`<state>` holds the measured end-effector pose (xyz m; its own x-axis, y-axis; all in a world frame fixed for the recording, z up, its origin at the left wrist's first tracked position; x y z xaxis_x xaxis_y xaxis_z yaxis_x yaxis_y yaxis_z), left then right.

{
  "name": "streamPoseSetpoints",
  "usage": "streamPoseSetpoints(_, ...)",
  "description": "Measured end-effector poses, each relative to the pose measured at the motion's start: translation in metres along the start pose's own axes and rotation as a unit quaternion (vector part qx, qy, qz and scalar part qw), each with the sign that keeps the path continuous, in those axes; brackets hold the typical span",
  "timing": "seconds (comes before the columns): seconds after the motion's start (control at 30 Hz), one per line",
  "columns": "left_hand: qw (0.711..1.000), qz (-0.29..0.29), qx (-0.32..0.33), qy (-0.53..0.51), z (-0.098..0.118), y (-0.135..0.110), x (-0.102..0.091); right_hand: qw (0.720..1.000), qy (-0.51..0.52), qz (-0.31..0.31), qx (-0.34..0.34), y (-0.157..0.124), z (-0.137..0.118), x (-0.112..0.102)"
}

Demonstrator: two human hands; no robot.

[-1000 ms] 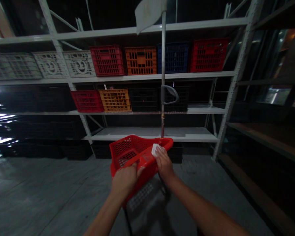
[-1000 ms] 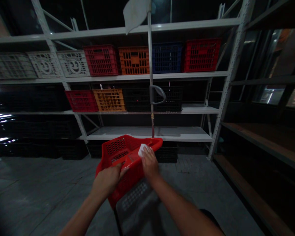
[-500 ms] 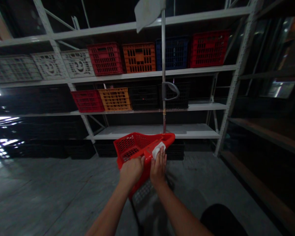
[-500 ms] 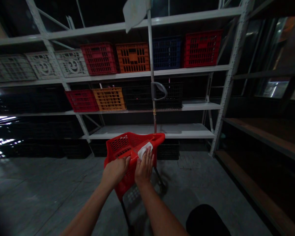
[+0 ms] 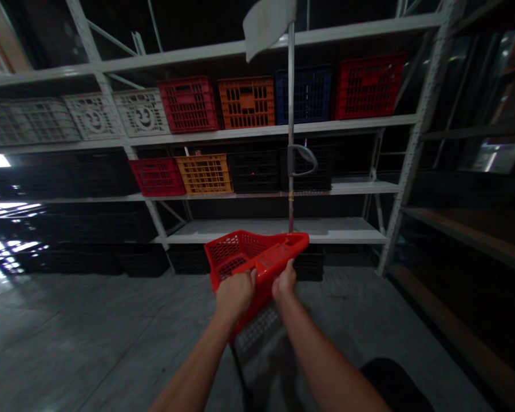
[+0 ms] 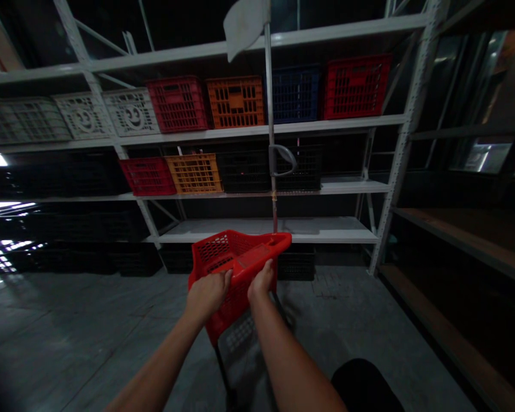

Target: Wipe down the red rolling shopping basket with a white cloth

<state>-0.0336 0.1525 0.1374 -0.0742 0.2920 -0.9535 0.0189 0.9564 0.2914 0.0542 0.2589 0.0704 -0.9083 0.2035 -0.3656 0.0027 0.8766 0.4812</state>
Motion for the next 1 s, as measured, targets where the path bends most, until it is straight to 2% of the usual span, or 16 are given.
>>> streamPoseSetpoints(0.07,1.000,0.001,0.004,0.006,0.000,-0.001,0.000,0.984,0.126,0.077,0.096,-0.016,0.013,-0.004)
streamPoseSetpoints(0.1,1.000,0.001,0.005,0.008,0.000,-0.001,-0.001,0.955,0.220,0.122,0.156,-0.026,0.025,-0.008)
streamPoseSetpoints(0.13,1.000,0.000,0.006,0.009,-0.001,-0.001,0.000,0.913,0.312,0.157,0.209,-0.036,0.038,-0.011)
streamPoseSetpoints(0.2,1.000,-0.002,0.005,0.010,-0.003,-0.002,0.001,0.815,0.457,0.211,0.288,-0.053,0.060,-0.020)
streamPoseSetpoints(0.23,1.000,-0.001,0.004,0.012,-0.004,-0.002,0.001,0.783,0.490,0.229,0.307,-0.056,0.068,-0.027)
streamPoseSetpoints(0.27,1.000,0.001,0.004,0.013,-0.004,-0.002,0.001,0.776,0.493,0.240,0.310,-0.056,0.072,-0.039)
streamPoseSetpoints(0.37,1.000,0.010,0.008,0.015,-0.004,-0.002,0.001,0.774,0.489,0.268,0.299,-0.040,0.079,-0.073)
streamPoseSetpoints(0.47,1.000,0.023,0.014,0.013,-0.001,-0.002,0.000,0.797,0.480,0.249,0.270,-0.019,0.067,-0.083)
streamPoseSetpoints(0.53,1.000,0.024,0.012,0.011,-0.001,-0.002,0.000,0.828,0.461,0.214,0.235,-0.018,0.047,-0.072)
streamPoseSetpoints(0.63,1.000,0.018,0.016,0.017,0.000,-0.002,0.002,0.883,0.416,0.137,0.170,-0.042,0.006,-0.038)
streamPoseSetpoints(0.7,0.999,0.018,0.026,0.027,0.001,-0.002,0.002,0.902,0.396,0.104,0.135,-0.066,-0.017,-0.015)
streamPoseSetpoints(0.77,0.999,0.016,0.024,0.033,-0.001,-0.002,0.001,0.907,0.390,0.103,0.121,-0.084,-0.030,-0.004)
streamPoseSetpoints(0.87,1.000,-0.006,0.008,0.020,-0.006,-0.003,0.001,0.906,0.378,0.136,0.131,-0.085,-0.027,-0.011)
streamPoseSetpoints(1.0,1.000,-0.015,0.008,-0.003,-0.012,-0.007,-0.001,0.894,0.350,0.221,0.173,-0.055,0.009,-0.047)
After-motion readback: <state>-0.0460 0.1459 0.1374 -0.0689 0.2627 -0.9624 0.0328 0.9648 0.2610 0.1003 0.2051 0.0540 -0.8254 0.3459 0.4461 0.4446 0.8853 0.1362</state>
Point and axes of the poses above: each hand's wrist, its own y-axis towards the middle knuckle, its own x-axis out of the palm, z = x × y, the point moved 8 cm from there along y, towards the middle knuckle, and after that the axes turned 7 degrees about x, right-handed, at the moved point
